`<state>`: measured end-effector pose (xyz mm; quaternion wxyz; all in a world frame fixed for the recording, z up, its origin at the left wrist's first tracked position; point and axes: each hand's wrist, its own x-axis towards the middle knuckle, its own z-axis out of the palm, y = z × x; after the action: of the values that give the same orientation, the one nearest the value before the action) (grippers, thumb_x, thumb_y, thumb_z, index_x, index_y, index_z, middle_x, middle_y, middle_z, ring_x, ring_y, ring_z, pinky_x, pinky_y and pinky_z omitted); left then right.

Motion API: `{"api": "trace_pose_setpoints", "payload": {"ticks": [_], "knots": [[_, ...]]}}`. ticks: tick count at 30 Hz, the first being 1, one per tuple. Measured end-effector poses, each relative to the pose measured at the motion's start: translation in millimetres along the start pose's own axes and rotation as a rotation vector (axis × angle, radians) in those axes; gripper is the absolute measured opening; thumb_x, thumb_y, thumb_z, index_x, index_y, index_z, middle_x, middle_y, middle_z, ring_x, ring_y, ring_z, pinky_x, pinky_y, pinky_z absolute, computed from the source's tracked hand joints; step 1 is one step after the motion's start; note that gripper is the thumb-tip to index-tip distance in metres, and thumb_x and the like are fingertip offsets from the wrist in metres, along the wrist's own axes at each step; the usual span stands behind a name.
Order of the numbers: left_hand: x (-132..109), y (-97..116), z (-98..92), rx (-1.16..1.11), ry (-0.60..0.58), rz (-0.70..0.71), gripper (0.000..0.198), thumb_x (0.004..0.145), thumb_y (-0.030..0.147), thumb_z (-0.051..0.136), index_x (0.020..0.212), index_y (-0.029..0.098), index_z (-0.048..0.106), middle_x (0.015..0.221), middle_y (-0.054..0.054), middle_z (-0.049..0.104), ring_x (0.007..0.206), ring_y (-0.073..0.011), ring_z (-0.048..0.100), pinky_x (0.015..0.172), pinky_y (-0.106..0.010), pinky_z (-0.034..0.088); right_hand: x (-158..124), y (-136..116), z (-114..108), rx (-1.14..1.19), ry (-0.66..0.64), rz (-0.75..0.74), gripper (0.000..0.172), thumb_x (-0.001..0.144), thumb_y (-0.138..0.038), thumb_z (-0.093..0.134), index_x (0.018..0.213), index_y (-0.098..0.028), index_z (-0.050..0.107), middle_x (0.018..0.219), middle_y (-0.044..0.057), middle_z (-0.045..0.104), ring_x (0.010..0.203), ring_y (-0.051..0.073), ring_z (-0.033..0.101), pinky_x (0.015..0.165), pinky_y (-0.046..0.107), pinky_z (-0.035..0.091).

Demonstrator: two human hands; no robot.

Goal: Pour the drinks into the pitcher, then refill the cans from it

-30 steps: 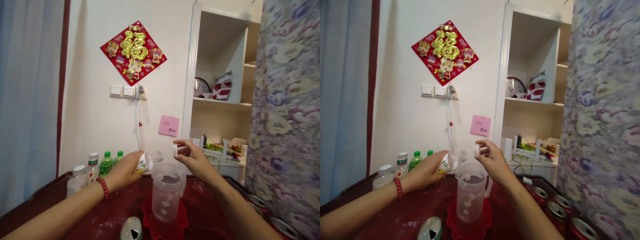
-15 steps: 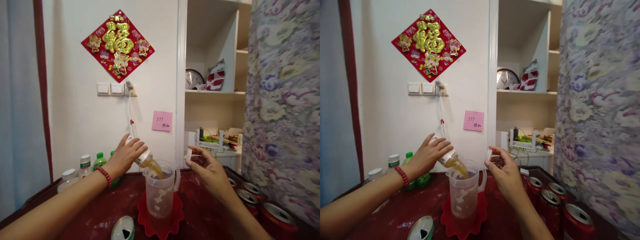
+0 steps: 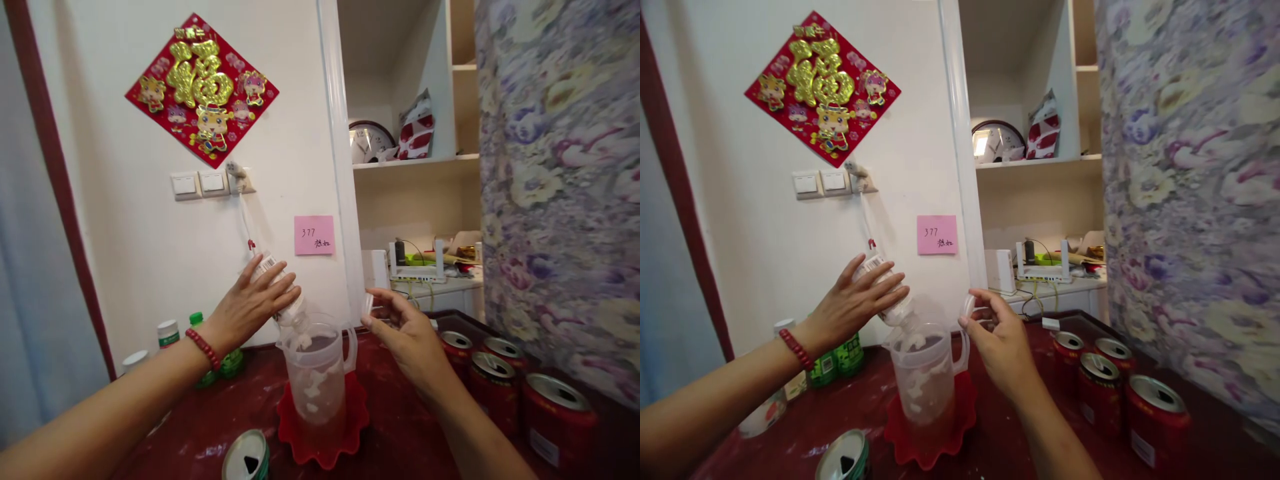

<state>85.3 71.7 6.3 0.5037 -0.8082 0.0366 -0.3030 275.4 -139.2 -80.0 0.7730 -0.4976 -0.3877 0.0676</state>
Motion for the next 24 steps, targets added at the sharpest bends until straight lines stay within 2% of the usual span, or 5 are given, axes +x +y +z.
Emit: {"api": "trace_pose_setpoints", "payload": {"ticks": [9, 12, 16, 20, 24], "knots": [[8, 0, -1.2, -0.003, 0.024, -0.003, 0.048, 0.09, 0.004, 0.058, 0.13, 0.03, 0.057, 0.134, -0.001, 0.068, 0.135, -0.0275, 0.053, 0.127, -0.057, 0.004, 0, 8, -8, -0.019, -0.056, -0.057, 0.047, 0.075, -0.036, 0.078, 0.117, -0.021, 0.064, 0.103, 0.006, 0.064, 0.088, 0.019, 0.061, 0.076, 0.033, 0.053], [10, 1, -1.4, -0.115, 0.017, -0.023, 0.054, 0.089, 0.0, 0.057, 0.132, 0.033, 0.056, 0.136, -0.001, 0.066, 0.138, -0.0255, 0.049, 0.127, -0.057, 0.01, 0, 6, -7, -0.023, -0.052, -0.065, 0.046, 0.076, -0.036, 0.077, 0.117, -0.021, 0.064, 0.104, 0.007, 0.065, 0.087, 0.019, 0.061, 0.076, 0.033, 0.054], [10, 6, -2.5, -0.201, -0.083, -0.056, 0.06, 0.088, -0.004, 0.05, 0.133, 0.036, 0.054, 0.137, -0.001, 0.065, 0.137, -0.0255, 0.049, 0.125, -0.057, 0.018, -1, 3, -6, -0.027, -0.062, -0.062, 0.047, 0.075, -0.038, 0.078, 0.116, -0.021, 0.065, 0.103, 0.007, 0.066, 0.087, 0.019, 0.062, 0.076, 0.034, 0.054], [4, 10, -3.6, -0.237, -0.238, -0.175, 0.066, 0.075, -0.007, 0.05, 0.13, 0.03, 0.057, 0.124, -0.005, 0.071, 0.124, -0.0292, 0.059, 0.121, -0.059, 0.02, -3, 1, -1, -0.039, -0.02, -0.033, 0.048, 0.069, -0.04, 0.077, 0.112, -0.02, 0.067, 0.101, 0.008, 0.067, 0.087, 0.021, 0.063, 0.076, 0.036, 0.054], [-4, 7, -7.1, -0.411, -0.347, -0.407, 0.066, 0.068, 0.008, 0.06, 0.131, 0.028, 0.056, 0.122, -0.006, 0.072, 0.111, -0.0336, 0.064, 0.109, -0.06, 0.031, -6, 3, 9, -0.051, 0.012, 0.0, 0.048, 0.067, -0.041, 0.075, 0.108, -0.018, 0.07, 0.099, 0.009, 0.068, 0.085, 0.022, 0.063, 0.077, 0.038, 0.054]]}}
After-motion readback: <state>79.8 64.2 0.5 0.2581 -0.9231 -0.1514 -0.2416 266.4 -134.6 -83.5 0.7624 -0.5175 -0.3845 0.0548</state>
